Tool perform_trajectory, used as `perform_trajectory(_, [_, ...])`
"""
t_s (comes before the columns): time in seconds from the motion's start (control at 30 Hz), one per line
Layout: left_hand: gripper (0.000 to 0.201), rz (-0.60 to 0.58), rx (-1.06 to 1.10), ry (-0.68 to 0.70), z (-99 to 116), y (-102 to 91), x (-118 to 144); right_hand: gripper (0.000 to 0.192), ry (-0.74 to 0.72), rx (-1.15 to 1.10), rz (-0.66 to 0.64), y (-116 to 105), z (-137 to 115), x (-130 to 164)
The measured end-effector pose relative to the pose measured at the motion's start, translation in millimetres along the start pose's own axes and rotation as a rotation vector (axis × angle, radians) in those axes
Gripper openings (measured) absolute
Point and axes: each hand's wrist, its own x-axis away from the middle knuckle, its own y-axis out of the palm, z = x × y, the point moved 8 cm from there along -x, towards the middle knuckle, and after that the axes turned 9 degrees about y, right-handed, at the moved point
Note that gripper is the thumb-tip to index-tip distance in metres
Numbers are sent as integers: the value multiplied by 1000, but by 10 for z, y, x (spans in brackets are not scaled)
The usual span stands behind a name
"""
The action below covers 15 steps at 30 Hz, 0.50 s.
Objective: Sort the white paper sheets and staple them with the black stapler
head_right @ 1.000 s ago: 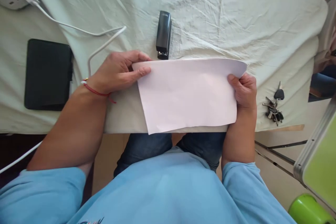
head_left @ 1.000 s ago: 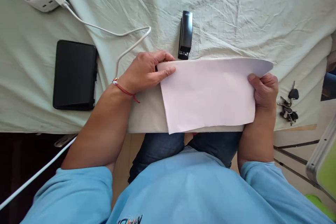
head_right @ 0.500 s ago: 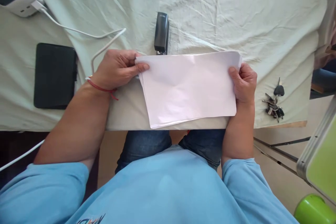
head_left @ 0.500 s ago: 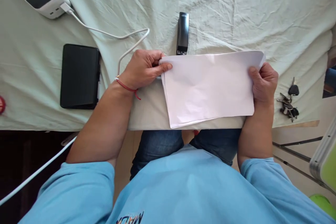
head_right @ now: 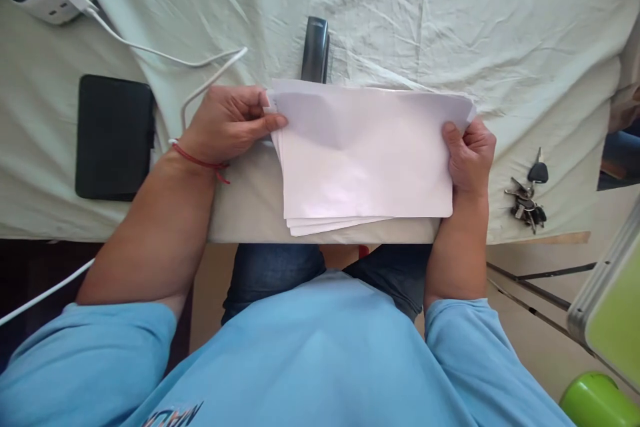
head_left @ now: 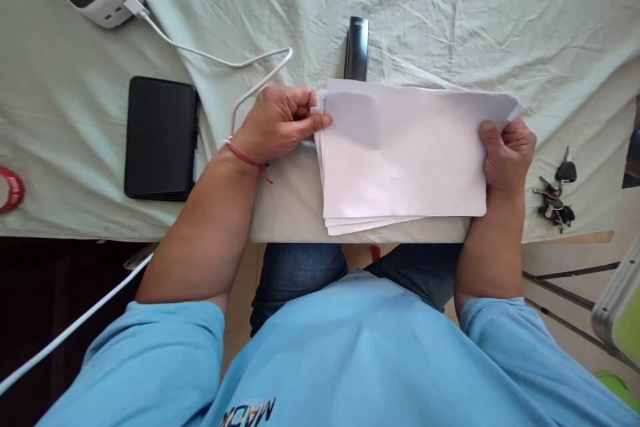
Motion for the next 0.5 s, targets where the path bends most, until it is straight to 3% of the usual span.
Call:
perform_trajectory(0.1, [53,-60,11,-16,-52,18,10,61,11,20,17,-18,31,-8])
perform_trajectory(0.33, [70,-70,53,-13,6,26,-55,60,-24,-97,116,-126,78,-68])
perform_trajectory(0.5, [68,-123,37,-6,-32,26,-54,54,-18,-122,90,-155,172,-106])
